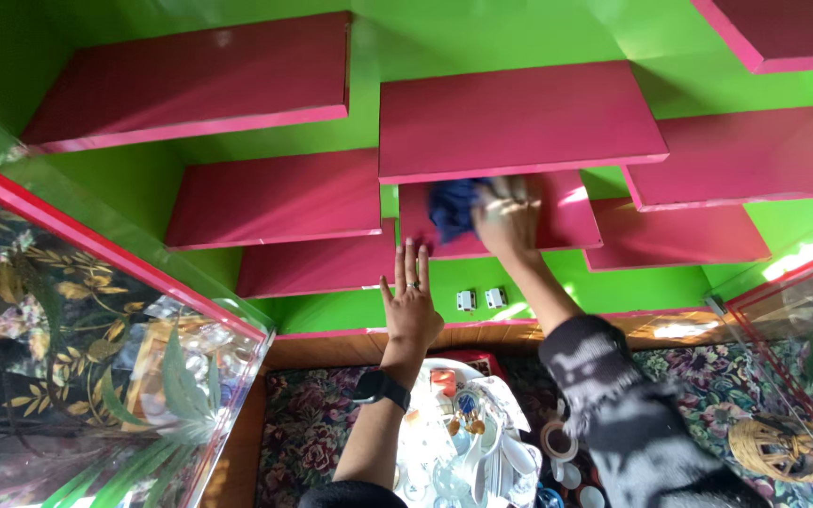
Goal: The person wipes the interior shelves of a green display cabinet with pink shelves using a blue cloth. They systematically clean each shelf from top to bottom, moving the cloth across the surfaces.
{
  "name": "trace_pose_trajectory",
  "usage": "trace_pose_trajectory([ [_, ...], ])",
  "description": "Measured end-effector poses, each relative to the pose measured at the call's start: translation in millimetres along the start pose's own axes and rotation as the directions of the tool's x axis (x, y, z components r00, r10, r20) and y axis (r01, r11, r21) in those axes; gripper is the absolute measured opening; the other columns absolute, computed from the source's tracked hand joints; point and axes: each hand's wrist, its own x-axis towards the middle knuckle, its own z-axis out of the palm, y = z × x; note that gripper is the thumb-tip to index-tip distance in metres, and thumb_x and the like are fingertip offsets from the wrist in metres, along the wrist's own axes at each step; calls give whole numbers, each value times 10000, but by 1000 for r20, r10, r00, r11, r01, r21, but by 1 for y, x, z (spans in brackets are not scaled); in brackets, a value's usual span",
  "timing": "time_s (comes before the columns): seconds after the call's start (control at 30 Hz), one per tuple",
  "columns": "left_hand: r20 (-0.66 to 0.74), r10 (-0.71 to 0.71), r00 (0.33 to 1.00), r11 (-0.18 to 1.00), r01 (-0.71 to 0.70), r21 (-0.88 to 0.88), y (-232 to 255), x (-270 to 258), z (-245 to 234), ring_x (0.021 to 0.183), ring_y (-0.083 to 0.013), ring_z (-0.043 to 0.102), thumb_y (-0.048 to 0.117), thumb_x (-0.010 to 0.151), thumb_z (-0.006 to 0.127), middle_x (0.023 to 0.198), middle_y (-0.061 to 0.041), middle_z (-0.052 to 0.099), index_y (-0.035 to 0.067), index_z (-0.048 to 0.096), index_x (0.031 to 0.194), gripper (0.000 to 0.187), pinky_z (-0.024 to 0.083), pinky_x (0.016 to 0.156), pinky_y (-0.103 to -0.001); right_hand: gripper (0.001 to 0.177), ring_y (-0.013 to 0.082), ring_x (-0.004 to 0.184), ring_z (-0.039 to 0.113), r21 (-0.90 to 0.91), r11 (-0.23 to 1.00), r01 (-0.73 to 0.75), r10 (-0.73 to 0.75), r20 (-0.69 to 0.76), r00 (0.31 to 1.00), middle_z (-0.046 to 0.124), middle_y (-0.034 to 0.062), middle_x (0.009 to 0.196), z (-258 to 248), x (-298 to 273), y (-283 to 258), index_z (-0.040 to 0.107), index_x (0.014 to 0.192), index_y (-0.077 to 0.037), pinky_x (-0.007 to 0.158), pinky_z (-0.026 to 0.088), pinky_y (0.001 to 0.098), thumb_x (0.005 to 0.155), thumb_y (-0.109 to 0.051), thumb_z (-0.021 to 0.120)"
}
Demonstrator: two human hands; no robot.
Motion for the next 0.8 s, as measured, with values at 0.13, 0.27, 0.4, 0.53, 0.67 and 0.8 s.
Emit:
trace_pose_trajectory([
  [0.13,1,-18,1000,1000,18,2,3,2,3,1597,-298,-13,117,779,654,1725,-108,-58,117,34,1638,1059,212,1212,-629,290,447,1123,635,71,959,275,-267,-108,958,630,180,1343,-4,-3,-6,729,1097,-104,888,487,578,891,-279,625],
  [0.27,-17,-1,1000,1000,1,-20,0,1,2,1594,-287,-14,144,790,659,1720,-96,-65,124,34,1627,1044,212,1207,-643,306,429,1100,652,153,954,260,-249,-85,965,617,189,1387,0,-5,-2,733,1121,-96,875,528,501,894,-272,629],
  [0.4,19,0,1000,998,-1,59,0,-1,-4,1592,-270,-35,142,811,647,1729,-89,-94,133,-11,1651,1067,212,1213,-622,335,394,1070,656,94,995,15,-11,-47,999,607,160,1389,-16,-14,56,740,1187,-102,881,538,478,915,-260,625],
  [0.53,104,-36,994,999,31,44,6,3,-12,1597,-277,-68,169,818,653,1726,-83,-127,133,-52,1643,1086,198,1228,-609,337,432,1187,607,-316,938,-146,-14,-453,891,595,221,1336,-13,-37,92,755,1118,-48,979,526,537,900,-268,625],
  [0.67,186,-28,982,997,14,79,5,5,-21,1580,-276,-65,245,842,653,1709,-90,-131,119,-48,1627,1060,180,1227,-624,255,416,1261,552,-527,848,58,-7,97,995,557,160,1392,-13,-69,53,785,1065,-72,1017,510,544,879,-188,653],
  [0.8,-8,116,993,989,-115,90,6,3,-38,1563,-280,165,166,782,655,1697,-120,145,75,236,1588,913,262,1205,-593,261,344,1038,665,111,993,-33,-8,355,935,676,158,1143,-98,-74,14,772,1073,-80,907,538,466,884,-199,639],
])
